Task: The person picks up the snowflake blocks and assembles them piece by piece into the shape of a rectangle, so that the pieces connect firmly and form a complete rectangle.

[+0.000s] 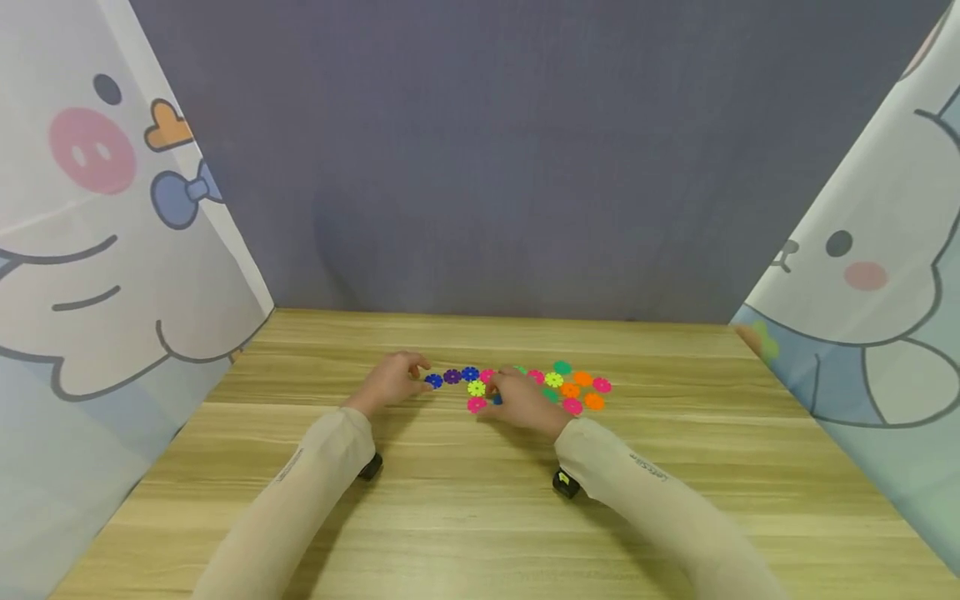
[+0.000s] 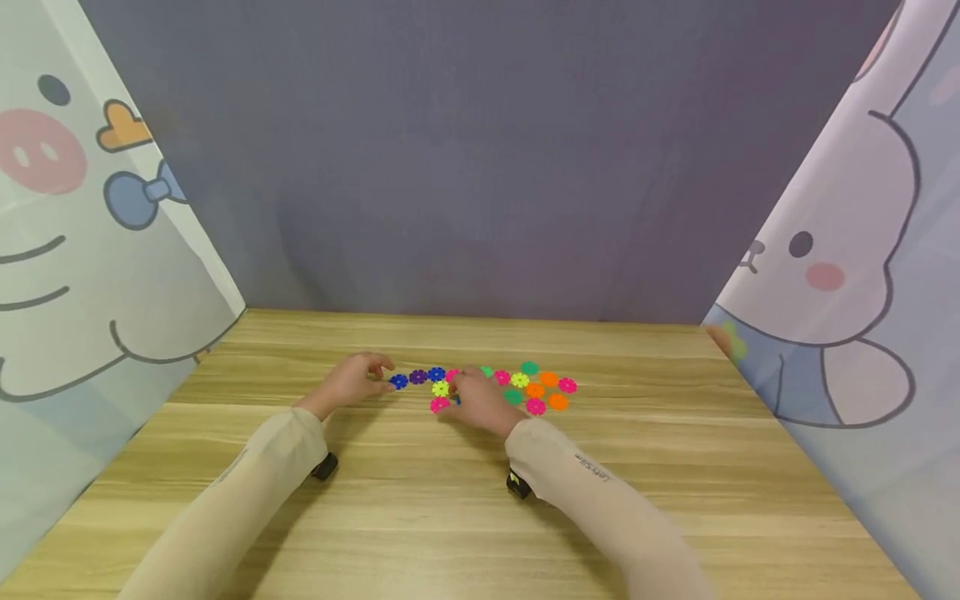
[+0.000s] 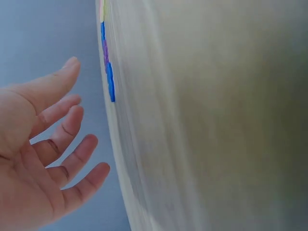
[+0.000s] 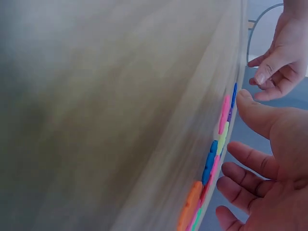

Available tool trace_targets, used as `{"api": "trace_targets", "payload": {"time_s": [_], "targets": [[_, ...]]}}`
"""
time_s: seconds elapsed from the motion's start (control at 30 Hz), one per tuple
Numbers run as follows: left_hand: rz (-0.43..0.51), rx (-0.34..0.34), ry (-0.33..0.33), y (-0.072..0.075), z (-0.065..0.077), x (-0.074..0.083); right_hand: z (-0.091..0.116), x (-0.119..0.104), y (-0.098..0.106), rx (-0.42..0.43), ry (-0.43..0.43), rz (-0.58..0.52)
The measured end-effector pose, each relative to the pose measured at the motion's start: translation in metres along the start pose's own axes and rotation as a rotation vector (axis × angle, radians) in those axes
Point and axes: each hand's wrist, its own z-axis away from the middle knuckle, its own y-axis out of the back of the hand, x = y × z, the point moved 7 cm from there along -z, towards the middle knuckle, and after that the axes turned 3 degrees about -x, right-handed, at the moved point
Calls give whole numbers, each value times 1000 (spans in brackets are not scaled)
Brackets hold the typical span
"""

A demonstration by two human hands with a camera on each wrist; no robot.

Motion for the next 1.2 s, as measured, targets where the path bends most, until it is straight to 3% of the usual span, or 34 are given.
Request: {"api": "trace_targets", "payload": {"time_s": [0.23,0.53,0.73,0.93,1.2], "targets": [[95,-52,64,-6,-9,-8,-8,-4,-6,-29,-44,18],[-17,-83,50,-10,-22,-8,-21,1,-12,-78,-115,26],[9,-70,94,-11,-22,-13,-23,-2,-12,-112,-138,-32],[81,-41,127,-9,-21,-20,-25,-2,-10,-68,-129,-137],[148,-16,118,-3,-18,-25,-23,-4,-1,1,-86,-136]]}}
